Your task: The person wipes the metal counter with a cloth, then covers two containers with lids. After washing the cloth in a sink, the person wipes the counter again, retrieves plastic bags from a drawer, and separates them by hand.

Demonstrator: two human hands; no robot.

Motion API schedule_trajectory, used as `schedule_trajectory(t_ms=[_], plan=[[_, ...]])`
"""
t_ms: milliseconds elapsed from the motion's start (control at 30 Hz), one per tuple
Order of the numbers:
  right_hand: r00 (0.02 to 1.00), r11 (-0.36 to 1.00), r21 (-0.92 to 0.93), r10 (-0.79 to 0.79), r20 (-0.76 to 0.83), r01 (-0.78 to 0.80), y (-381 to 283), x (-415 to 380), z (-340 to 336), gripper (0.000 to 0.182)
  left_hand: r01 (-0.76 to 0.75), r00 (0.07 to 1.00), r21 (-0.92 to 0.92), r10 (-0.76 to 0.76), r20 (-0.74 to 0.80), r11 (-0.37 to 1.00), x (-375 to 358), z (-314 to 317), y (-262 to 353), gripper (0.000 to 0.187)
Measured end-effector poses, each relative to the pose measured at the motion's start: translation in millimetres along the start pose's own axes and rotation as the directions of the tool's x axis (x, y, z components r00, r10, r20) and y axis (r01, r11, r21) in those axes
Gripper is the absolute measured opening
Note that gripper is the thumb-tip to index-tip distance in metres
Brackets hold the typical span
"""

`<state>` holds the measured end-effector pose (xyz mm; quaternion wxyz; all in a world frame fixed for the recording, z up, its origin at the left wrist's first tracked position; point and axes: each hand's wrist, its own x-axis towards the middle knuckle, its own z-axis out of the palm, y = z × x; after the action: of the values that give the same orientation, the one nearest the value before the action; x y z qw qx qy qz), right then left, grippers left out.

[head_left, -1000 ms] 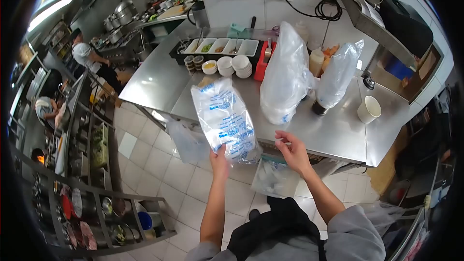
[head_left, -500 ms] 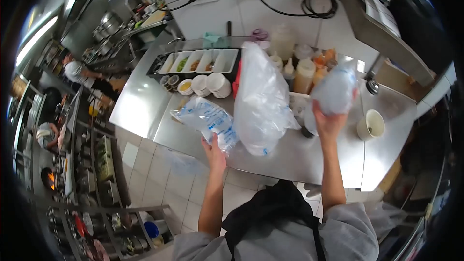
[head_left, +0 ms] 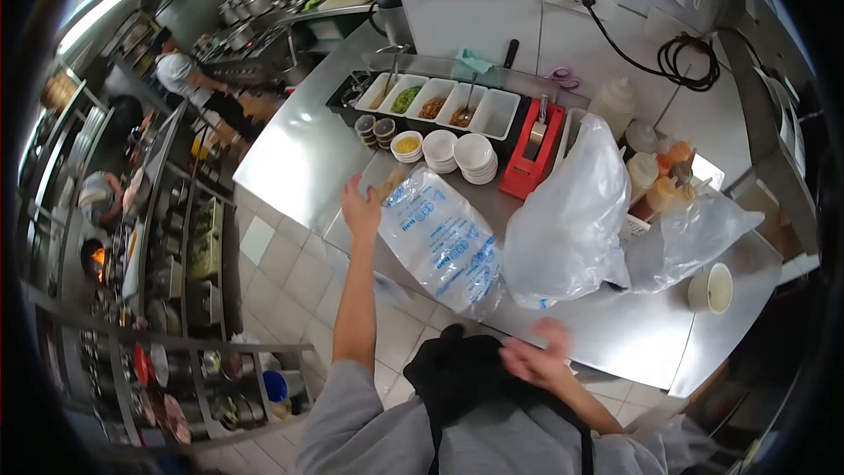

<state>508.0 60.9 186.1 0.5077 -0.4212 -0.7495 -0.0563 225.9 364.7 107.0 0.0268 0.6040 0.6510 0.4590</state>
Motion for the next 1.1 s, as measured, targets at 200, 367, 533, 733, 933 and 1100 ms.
schedule_trajectory(t_ms=[200, 367, 533, 733, 933, 1100], plan=[[0.812, 0.814, 0.046, 0.580, -0.057, -0.579, -3, -13, 96, 0.021, 0.012, 0.705, 0.130, -0.101, 0.702, 0.991, 55, 49, -25, 0.033], [0.810, 0.795, -0.162, 0.584, -0.055, -0.584, 17, -41, 125, 0.029, -0.063, 0.934, 0.038, 0.045, 0.354, 0.997, 119, 19, -80, 0.024], [0.785, 0.725, -0.397, 0.620, 0.021, -0.562, 10, -19, 148, 0.032, -0.413, 0.902, 0.258, 0.432, -0.019, 0.873, 121, -17, -52, 0.027], [0.760, 0.755, -0.250, 0.642, 0.097, -0.606, 0, 0, 163, 0.037, -0.118, 0.576, -0.546, 0.505, 0.643, 0.829, -67, -80, 67, 0.040], [0.598, 0.614, -0.622, 0.753, 0.275, -0.486, 34, -21, 162, 0.033, -0.217, 0.762, -0.519, 0.476, 0.439, 0.827, -126, -81, 67, 0.033], [0.652, 0.701, -0.392, 0.707, 0.274, -0.595, 52, -27, 171, 0.035, -0.265, 0.754, -0.559, 0.530, 0.387, 0.785, -170, -99, 77, 0.057]])
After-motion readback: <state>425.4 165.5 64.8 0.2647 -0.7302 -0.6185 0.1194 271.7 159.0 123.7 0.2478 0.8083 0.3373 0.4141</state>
